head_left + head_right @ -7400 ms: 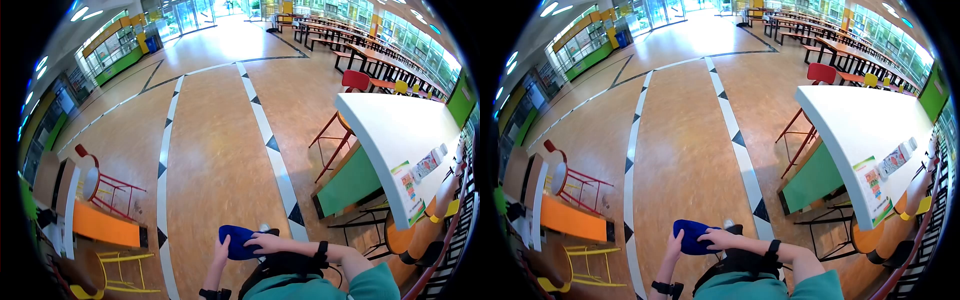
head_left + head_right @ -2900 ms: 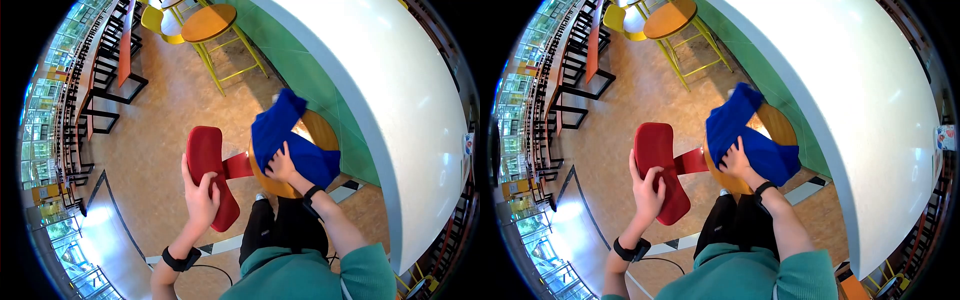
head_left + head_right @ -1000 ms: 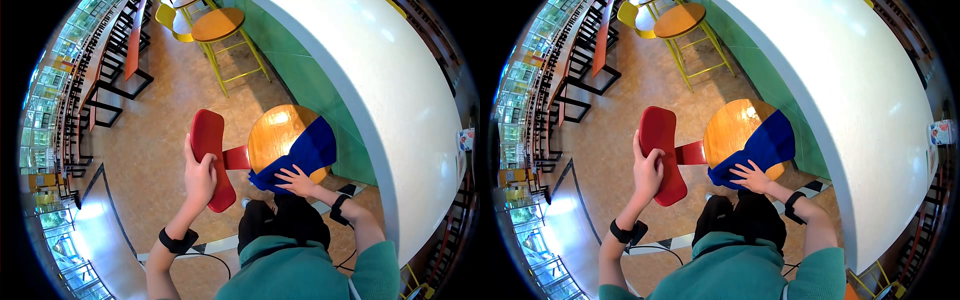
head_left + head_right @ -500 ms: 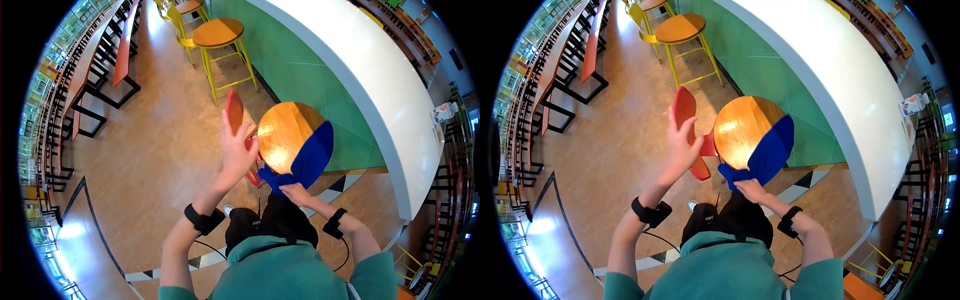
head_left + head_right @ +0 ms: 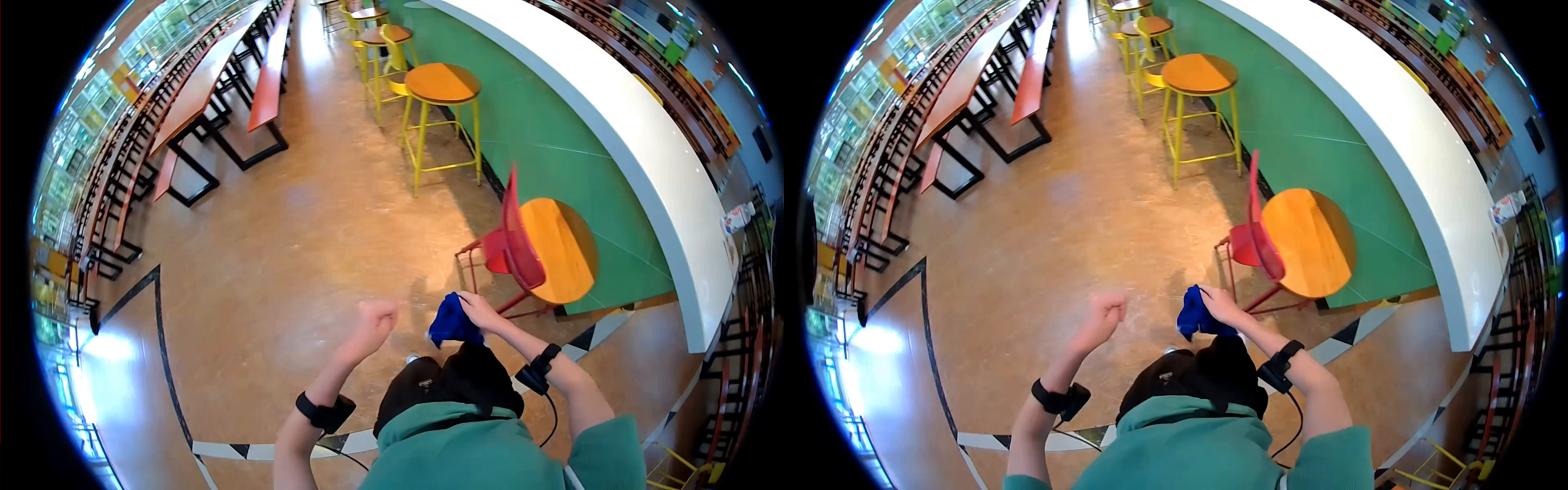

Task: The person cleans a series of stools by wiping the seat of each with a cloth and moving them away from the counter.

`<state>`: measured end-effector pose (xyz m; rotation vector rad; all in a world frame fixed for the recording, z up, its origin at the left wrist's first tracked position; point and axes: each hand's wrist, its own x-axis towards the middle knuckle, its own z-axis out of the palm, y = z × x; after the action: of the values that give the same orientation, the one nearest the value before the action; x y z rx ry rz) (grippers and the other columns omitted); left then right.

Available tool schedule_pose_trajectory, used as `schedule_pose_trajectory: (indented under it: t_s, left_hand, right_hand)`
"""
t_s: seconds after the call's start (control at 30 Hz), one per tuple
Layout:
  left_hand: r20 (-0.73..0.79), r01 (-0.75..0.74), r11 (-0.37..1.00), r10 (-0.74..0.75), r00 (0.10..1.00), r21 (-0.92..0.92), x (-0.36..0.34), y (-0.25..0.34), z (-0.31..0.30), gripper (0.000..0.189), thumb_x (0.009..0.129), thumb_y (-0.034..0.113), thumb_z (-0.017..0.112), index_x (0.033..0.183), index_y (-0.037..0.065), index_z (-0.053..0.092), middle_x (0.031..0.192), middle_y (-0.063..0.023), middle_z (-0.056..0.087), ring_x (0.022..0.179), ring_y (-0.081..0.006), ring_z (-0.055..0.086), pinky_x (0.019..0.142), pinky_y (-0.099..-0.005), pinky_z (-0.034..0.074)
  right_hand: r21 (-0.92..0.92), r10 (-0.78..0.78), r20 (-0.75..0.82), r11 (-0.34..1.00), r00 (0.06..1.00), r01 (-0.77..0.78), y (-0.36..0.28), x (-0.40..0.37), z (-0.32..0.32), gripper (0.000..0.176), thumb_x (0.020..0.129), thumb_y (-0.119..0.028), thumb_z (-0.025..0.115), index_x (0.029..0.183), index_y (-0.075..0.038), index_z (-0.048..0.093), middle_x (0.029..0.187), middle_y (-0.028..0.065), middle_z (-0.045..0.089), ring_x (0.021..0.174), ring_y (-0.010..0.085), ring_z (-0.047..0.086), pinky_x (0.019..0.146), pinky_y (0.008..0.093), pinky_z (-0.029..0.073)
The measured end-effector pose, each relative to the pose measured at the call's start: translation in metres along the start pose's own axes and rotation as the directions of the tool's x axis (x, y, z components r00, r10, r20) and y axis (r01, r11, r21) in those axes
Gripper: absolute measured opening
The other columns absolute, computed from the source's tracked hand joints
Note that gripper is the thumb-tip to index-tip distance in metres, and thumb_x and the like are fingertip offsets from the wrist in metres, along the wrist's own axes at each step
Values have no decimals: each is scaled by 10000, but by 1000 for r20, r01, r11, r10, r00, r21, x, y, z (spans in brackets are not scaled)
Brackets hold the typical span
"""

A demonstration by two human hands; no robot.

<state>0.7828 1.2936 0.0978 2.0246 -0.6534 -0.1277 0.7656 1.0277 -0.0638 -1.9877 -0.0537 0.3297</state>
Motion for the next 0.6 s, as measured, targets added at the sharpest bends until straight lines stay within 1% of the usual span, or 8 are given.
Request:
schedule_pose_trajectory:
  t_s: [0.1, 0.17, 0.2, 0.3, 0.33, 0.43, 0.47, 0.6]
  left_hand:
    - [-156, 162, 987, -158, 975, 14, -41, -23, -30, 107, 646, -60, 411, 580, 3, 466, 534, -146, 474, 476, -238, 489, 457, -322, 345]
    - [-220, 231, 971, -239, 946, -63, -57, -36, -37, 101, 645, -48, 421, 576, 9, 469, 520, -150, 456, 465, -238, 485, 451, -319, 343]
    - [-248, 263, 959, -281, 927, -105, -64, -40, -40, 99, 644, -42, 426, 575, 12, 470, 513, -151, 447, 459, -238, 483, 448, -317, 342]
    - [-293, 289, 957, -283, 913, -26, -70, -37, -44, 108, 649, -46, 420, 571, 12, 465, 495, -152, 434, 445, -237, 477, 442, -321, 339]
    - [-302, 280, 960, -273, 914, -19, -71, -41, -44, 112, 651, -52, 417, 572, 11, 467, 495, -153, 432, 442, -236, 476, 441, -323, 339]
    - [-318, 263, 965, -254, 913, -18, -62, -62, -52, 123, 656, -65, 412, 578, 7, 474, 499, -152, 438, 442, -233, 479, 442, -326, 344]
    - [-314, 269, 963, -266, 911, -35, -56, -69, -57, 126, 657, -69, 413, 581, 7, 477, 506, -148, 448, 447, -230, 486, 445, -326, 350]
    - [-279, 277, 956, -292, 915, -94, -19, -97, -81, 134, 672, -70, 425, 611, 13, 511, 549, -120, 509, 490, -214, 526, 473, -303, 386]
  right_hand:
    - [52, -55, 110, 997, 992, 50, -10, 36, 34, 310, 921, -219, 433, 1115, -16, 565, 983, 160, 636, 920, 247, 603, 802, 335, 460]
    - [55, -82, 172, 996, 982, 74, -20, 59, 54, 309, 937, -210, 424, 1123, -6, 563, 972, 120, 640, 913, 168, 588, 811, 297, 450]
    - [49, -83, 186, 996, 979, 75, -39, 65, 57, 313, 938, -212, 422, 1128, -4, 559, 984, 119, 636, 912, 166, 585, 810, 294, 451]
    - [75, -50, 210, 997, 976, 34, -83, 95, 62, 320, 938, -216, 425, 1136, 1, 552, 995, 120, 629, 912, 169, 580, 813, 291, 451]
    - [35, -46, 178, 999, 983, 41, -78, 112, 67, 318, 942, -204, 420, 1140, 10, 548, 1002, 103, 625, 918, 163, 572, 825, 283, 445]
    - [172, -137, 110, 978, 984, 117, -80, 153, 72, 308, 948, -189, 414, 1127, 17, 557, 1009, 85, 626, 932, 151, 565, 838, 274, 436]
    - [222, -78, 91, 973, 993, 56, -79, 164, 71, 299, 951, -187, 420, 1115, 15, 568, 998, 65, 622, 923, 136, 558, 830, 264, 431]
    - [310, 61, -15, 949, 998, -54, -76, 205, 60, 301, 947, -222, 452, 1116, -5, 575, 974, 39, 617, 889, 117, 548, 799, 253, 428]
